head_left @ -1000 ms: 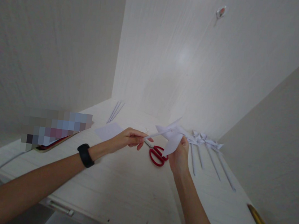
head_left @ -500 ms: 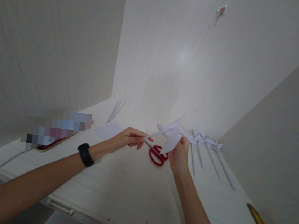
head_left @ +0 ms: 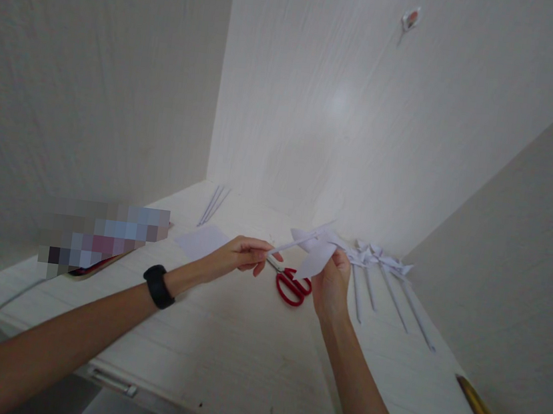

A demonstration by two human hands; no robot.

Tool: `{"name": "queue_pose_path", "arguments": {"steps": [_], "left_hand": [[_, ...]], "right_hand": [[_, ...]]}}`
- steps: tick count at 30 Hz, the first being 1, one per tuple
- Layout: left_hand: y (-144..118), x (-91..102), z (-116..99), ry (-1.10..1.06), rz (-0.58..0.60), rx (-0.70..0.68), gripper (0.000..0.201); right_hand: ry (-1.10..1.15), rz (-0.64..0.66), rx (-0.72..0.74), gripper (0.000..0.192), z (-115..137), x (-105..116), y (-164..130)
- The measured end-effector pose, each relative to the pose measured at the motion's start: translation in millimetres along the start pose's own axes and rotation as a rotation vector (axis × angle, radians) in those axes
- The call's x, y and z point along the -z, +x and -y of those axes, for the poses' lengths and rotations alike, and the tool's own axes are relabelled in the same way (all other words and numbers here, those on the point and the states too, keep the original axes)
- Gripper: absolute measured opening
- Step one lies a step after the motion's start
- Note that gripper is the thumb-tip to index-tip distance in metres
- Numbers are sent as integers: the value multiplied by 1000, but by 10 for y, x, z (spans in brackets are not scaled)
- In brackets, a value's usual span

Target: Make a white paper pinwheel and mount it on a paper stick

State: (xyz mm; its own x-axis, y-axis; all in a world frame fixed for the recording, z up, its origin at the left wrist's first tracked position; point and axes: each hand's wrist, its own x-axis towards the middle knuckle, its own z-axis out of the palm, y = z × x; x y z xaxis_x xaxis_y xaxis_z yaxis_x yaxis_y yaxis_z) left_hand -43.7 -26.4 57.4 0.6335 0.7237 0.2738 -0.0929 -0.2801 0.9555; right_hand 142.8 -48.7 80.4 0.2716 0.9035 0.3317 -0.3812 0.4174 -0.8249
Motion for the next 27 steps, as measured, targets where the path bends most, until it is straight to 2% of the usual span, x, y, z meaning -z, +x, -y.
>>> {"name": "queue_pose_path", "arguments": {"steps": [7,13,16,21,27], "left_hand": [[7,-61,28,10,-49,-95,39],[-9,-106,22,74,-247,-190,44],[-37,-135,-18,159,-298,-245,43],[-75,-176,-53,425,-298,-365,33],[-94,-197,-87,606,-291,-510,37]], "right_hand": [[-26,14,-6,18,9,14,-2],[-53,81,-32,15,-39,41,-6],[-75,120,-34,11,-51,53,-17],[-64,132,-64,13,-28,39,-43],[-28,131,-82,11,-14,26,-56]]}}
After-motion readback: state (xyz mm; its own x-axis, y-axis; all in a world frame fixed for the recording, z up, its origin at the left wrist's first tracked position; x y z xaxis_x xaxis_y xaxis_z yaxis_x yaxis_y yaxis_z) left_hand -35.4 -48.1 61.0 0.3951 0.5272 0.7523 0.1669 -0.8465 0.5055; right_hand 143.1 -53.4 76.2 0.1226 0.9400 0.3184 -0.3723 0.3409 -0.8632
